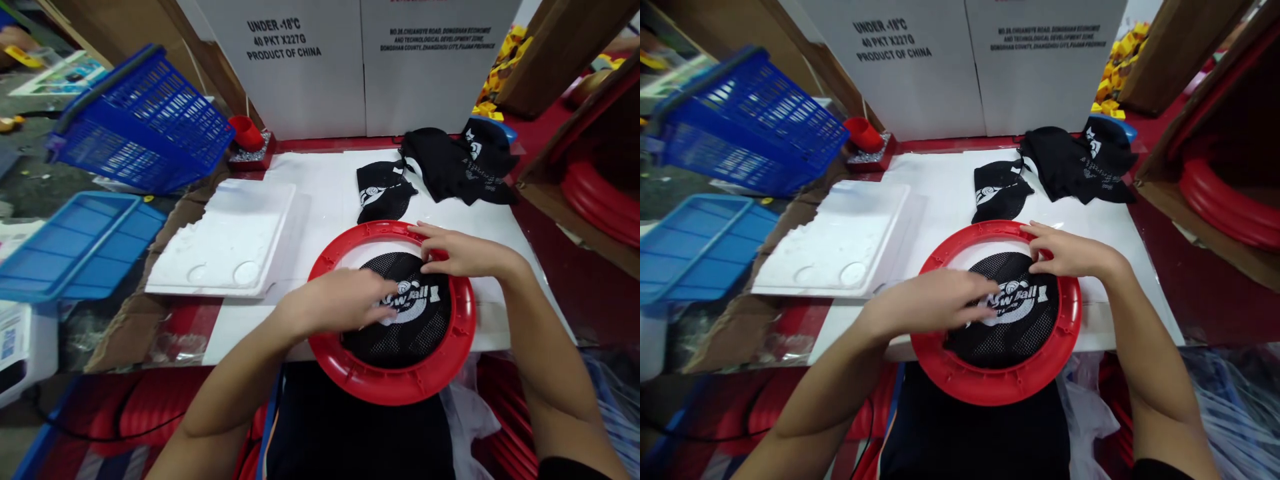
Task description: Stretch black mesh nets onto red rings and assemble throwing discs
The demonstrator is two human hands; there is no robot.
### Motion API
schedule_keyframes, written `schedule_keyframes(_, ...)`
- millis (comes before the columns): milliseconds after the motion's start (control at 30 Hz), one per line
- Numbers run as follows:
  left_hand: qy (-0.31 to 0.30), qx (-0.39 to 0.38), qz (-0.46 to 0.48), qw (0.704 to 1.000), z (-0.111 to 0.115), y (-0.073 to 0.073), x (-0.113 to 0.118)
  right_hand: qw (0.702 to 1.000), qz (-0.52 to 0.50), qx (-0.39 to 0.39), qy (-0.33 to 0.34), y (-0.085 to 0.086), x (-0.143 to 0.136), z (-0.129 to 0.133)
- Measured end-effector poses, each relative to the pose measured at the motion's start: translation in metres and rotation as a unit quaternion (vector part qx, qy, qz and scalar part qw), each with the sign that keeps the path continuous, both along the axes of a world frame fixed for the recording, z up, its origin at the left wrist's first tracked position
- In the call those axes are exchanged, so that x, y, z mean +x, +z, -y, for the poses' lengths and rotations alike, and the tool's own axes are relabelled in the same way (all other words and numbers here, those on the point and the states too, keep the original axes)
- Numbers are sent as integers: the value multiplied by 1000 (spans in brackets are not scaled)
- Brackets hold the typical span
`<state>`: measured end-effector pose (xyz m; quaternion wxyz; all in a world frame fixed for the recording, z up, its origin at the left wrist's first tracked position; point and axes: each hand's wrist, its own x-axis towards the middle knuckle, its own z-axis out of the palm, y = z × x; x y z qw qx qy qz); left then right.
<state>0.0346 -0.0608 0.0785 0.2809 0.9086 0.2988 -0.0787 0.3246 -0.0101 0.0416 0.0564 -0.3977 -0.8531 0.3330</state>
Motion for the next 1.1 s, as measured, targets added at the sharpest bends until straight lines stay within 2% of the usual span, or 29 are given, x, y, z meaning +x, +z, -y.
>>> schedule_keyframes(133,115,197,14,974,-35,-37,15,992,-41,113,-45,-15,-20,1)
schedule_keyframes(233,129,236,2,963,-47,-52,18,980,-47,186,-53,-26,-35,3)
schedule_keyframes(367,115,210,25,971,-46,-49,15,982,-64,176,-24,-29,-37,5)
schedule_keyframes(533,127,167,21,977,-42,-47,16,982,-52,177,-48,-38,-29,0)
schedule_keyframes(733,143,129,79,978,-44,-42,6,987,-107,120,24,-44,-32,-28)
schedule_keyframes(833,161,125,101,974,-45,-38,0,985,-106,124,46,-43,-35,-33)
schedule_keyframes(967,180,115,141,967,-46,-39,-1,983,-117,136,32,-41,-35,-23)
schedule_keyframes(1100,189,69,224,954,-48,-41,2,983,-146,105,-25,-31,-36,-13)
